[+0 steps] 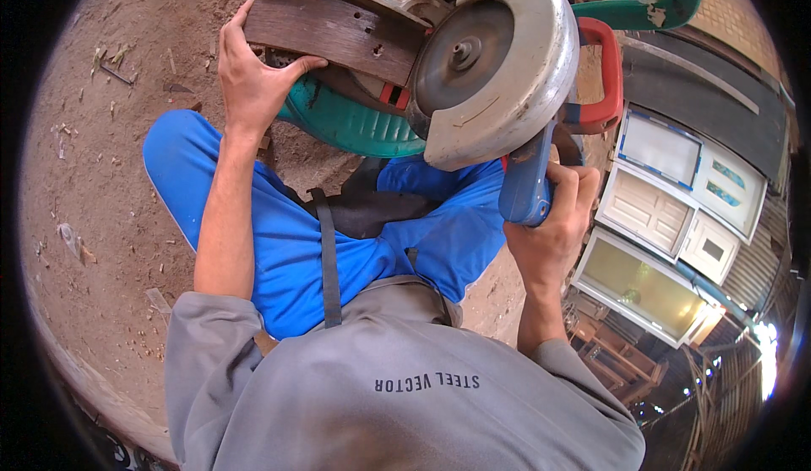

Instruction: The person cuts pieces of wood using a circular saw while holding the wood by hand on a plastic chair.

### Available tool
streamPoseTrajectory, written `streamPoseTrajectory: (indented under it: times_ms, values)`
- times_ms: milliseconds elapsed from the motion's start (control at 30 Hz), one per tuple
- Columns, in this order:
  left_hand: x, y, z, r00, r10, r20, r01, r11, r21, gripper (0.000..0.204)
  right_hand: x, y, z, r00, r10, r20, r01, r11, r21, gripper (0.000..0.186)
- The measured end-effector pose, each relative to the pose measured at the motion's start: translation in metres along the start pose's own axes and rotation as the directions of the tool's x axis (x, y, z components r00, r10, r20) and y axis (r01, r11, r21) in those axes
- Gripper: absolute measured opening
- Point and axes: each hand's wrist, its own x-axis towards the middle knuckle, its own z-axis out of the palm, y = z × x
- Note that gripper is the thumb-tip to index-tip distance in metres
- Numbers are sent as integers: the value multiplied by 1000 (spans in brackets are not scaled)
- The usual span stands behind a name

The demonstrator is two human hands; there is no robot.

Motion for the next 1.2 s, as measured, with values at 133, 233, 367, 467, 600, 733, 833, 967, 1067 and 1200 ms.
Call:
streamPoseTrajectory:
  times_ms: [133,233,367,467,600,733,833,967,1067,1200]
  values:
    - [0,1,-1,1000,-1,-4,1,1000,0,111,0,0,1,1000,-4,-9,4,1000,7,52]
    - [0,1,1,1000,15,-21,-15,1000,23,109,-1,0,2,1000,5,-8,-5,1000,6,51]
    - [0,0,1,1000,11,-14,-10,999,32,110,-1,1,5,1000,-5,-27,5,1000,-6,50]
    - [0,-2,0,1000,4,-8,-4,999,33,110,0,2,6,994,-74,-74,71,996,-45,47]
    - [1,-1,-1,1000,9,-3,-8,999,52,110,-1,1,7,993,-90,-81,85,994,-63,47]
    - [3,0,-1,1000,11,-1,-11,1000,26,110,-2,0,10,992,-82,-97,77,996,-54,47]
    - [5,7,-4,999,-24,29,24,1000,0,110,-6,5,13,993,-68,-96,66,998,-25,47]
    - [7,6,-3,998,-44,51,45,999,-14,112,-7,5,15,992,-67,-103,65,997,-30,46]
    - [9,5,-3,998,-13,56,14,1000,-3,115,-7,4,16,993,-67,-95,64,998,-28,44]
    - [10,3,-2,995,-51,89,57,996,-65,115,-10,4,21,991,-65,-117,60,997,-45,40]
